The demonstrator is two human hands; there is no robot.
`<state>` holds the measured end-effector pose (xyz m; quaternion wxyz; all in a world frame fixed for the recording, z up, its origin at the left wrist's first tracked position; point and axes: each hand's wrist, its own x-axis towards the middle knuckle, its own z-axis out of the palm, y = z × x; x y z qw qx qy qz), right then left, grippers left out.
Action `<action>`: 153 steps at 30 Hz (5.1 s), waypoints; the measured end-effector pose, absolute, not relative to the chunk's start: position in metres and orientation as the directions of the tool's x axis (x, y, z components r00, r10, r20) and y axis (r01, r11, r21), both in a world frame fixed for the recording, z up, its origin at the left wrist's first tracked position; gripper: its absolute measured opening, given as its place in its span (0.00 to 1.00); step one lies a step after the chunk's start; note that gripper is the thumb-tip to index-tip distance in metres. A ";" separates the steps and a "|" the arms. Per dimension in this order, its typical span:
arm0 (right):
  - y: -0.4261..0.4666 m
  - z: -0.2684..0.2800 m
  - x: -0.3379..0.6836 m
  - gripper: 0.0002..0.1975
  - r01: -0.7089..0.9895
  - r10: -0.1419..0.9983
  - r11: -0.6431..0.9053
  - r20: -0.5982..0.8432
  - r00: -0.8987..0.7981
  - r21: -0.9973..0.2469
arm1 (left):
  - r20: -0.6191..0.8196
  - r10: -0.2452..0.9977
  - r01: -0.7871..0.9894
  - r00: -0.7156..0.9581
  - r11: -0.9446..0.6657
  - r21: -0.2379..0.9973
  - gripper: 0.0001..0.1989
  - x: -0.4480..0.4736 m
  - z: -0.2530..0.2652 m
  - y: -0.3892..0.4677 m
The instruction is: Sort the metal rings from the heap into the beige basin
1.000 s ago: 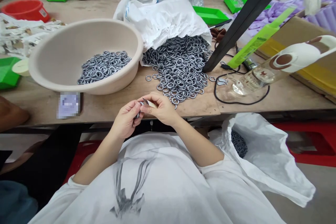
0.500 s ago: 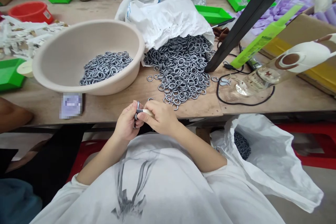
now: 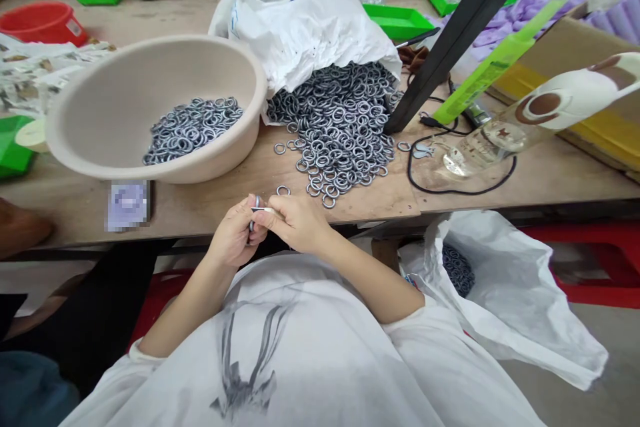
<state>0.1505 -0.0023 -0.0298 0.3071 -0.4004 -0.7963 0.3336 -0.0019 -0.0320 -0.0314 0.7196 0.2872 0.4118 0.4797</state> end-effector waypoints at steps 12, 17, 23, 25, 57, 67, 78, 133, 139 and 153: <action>0.013 -0.031 0.142 0.19 0.267 0.877 0.319 0.176 -0.448 -0.909 | -0.287 0.940 -0.419 0.184 0.340 0.842 0.26 -0.011 -0.030 -0.043; 0.029 -0.031 0.145 0.12 0.814 0.960 0.274 0.092 -0.265 -0.512 | -0.263 0.960 -0.387 0.094 0.278 0.879 0.23 -0.023 -0.028 -0.044; 0.032 -0.028 0.149 0.07 0.664 0.962 0.252 0.109 -0.249 -0.705 | -0.260 0.964 -0.366 0.048 0.260 0.894 0.19 -0.027 -0.031 -0.038; 0.027 -0.027 0.147 0.11 0.333 0.944 0.193 0.083 -0.320 -0.923 | -0.294 0.953 -0.399 0.067 0.296 0.868 0.19 -0.022 -0.033 -0.037; -0.004 -0.023 0.162 0.28 0.560 0.894 0.420 0.221 -0.390 -0.714 | -0.224 0.938 -0.405 0.263 0.318 0.857 0.22 0.001 -0.024 -0.050; 0.099 -0.012 0.138 0.18 0.935 0.942 0.333 0.099 -0.322 -0.122 | -0.302 0.934 -0.473 0.192 0.358 0.805 0.14 -0.012 -0.029 -0.044; 0.101 -0.024 0.132 0.17 0.923 0.922 0.380 0.097 -0.374 -0.057 | -0.401 0.906 -0.585 0.135 0.399 0.706 0.21 -0.015 -0.028 -0.038; 0.050 -0.027 0.172 0.20 0.842 0.966 0.252 0.178 -0.189 -0.476 | -0.319 0.908 -0.408 0.271 0.409 0.816 0.21 -0.001 -0.027 -0.054; 0.100 -0.013 0.154 0.18 0.958 0.956 0.277 0.124 -0.266 -0.082 | -0.335 0.915 -0.446 0.223 0.402 0.800 0.17 -0.005 -0.029 -0.047; 0.087 -0.016 0.162 0.09 0.698 0.926 0.379 0.243 -0.290 -0.607 | -0.313 0.941 -0.584 0.127 0.326 0.743 0.20 -0.011 -0.030 -0.033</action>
